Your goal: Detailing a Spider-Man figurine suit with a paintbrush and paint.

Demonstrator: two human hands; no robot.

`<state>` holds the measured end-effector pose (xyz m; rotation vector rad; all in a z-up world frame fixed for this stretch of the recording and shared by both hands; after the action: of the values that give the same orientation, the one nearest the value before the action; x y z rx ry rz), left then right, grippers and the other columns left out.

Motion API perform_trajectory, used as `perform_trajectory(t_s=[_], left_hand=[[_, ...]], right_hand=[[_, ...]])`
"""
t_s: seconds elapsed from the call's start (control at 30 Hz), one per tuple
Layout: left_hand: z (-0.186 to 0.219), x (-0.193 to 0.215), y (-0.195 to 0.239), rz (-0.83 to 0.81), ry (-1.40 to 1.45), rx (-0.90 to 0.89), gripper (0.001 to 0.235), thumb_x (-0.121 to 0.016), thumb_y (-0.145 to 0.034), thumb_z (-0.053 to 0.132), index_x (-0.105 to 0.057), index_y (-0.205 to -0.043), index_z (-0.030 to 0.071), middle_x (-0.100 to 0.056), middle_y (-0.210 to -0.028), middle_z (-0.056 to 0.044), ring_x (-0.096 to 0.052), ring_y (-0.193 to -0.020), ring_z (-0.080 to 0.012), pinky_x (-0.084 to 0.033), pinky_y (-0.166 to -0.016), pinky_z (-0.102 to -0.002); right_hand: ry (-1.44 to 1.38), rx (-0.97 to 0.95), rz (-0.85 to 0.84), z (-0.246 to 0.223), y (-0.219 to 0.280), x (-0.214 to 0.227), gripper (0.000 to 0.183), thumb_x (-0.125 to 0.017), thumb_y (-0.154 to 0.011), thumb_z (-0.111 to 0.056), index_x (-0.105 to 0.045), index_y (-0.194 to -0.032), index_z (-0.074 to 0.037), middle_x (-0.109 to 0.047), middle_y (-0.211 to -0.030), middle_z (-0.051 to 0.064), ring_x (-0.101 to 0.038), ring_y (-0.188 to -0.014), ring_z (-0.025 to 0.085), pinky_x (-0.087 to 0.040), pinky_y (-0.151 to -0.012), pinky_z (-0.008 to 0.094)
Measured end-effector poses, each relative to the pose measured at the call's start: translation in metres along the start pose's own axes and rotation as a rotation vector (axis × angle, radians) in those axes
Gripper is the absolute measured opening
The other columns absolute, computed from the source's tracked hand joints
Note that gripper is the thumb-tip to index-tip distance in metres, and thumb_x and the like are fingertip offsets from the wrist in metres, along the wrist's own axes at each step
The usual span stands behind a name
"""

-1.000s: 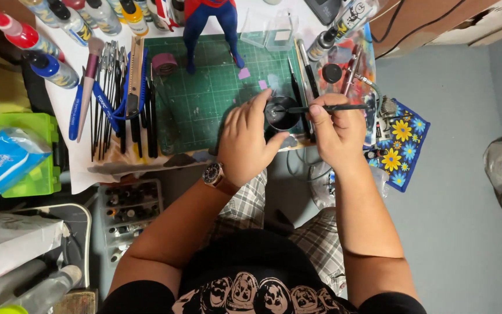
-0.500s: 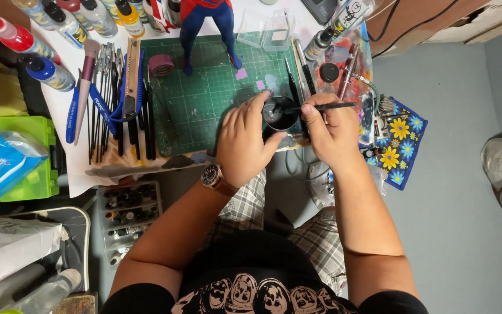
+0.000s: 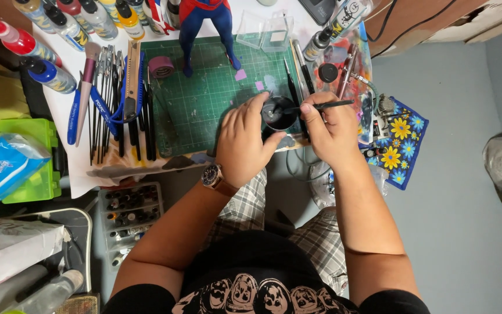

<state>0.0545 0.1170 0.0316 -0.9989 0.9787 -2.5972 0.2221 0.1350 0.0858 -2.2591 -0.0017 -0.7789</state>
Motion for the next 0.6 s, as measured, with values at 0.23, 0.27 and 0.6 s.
perform_trajectory(t_s=[0.23,0.27,0.6], left_hand=[[-0.0002,-0.0004,0.0003,-0.002,0.007,-0.001,0.09,-0.094,-0.071,0.033,-0.051,-0.144,0.004,-0.065,-0.123,-0.016,-0.067,-0.112,-0.0327,-0.049,-0.106,-0.047],[-0.0004,-0.0008,0.0004,-0.001,0.008,-0.003,0.089,-0.094,-0.071,0.033,-0.051,-0.144,0.004,-0.065,-0.123,-0.016,-0.067,-0.112,-0.0327,-0.049,-0.106,-0.047],[0.0017,0.0026,-0.0012,-0.018,0.017,-0.02,0.089,-0.094,-0.071,0.032,-0.051,-0.143,0.004,-0.065,-0.121,-0.016,-0.067,-0.111,-0.0331,-0.049,-0.104,-0.047]], right_hand=[[-0.018,-0.014,-0.009,0.0009,0.0015,0.0016,0.008,-0.068,-0.104,-0.004,-0.072,-0.098,-0.006,-0.068,-0.076,0.01,-0.064,-0.067,0.032,-0.051,-0.066,0.039],[-0.041,-0.016,-0.002,-0.0004,0.001,0.0036,0.008,-0.066,-0.104,-0.003,-0.071,-0.098,-0.005,-0.067,-0.078,0.012,-0.063,-0.068,0.031,-0.051,-0.067,0.039],[-0.061,0.002,-0.065,-0.0002,0.0017,-0.0015,0.004,-0.066,-0.099,-0.003,-0.07,-0.099,-0.002,-0.067,-0.086,0.019,-0.066,-0.078,0.041,-0.052,-0.071,0.046]])
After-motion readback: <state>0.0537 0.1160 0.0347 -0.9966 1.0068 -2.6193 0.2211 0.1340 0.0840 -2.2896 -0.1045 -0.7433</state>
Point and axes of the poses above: each hand's wrist, its own y-axis away from the middle knuckle, its own x-axis out of the back of the hand, z = x × y, the point moved 9 cm from there along -y, towards the middle knuckle
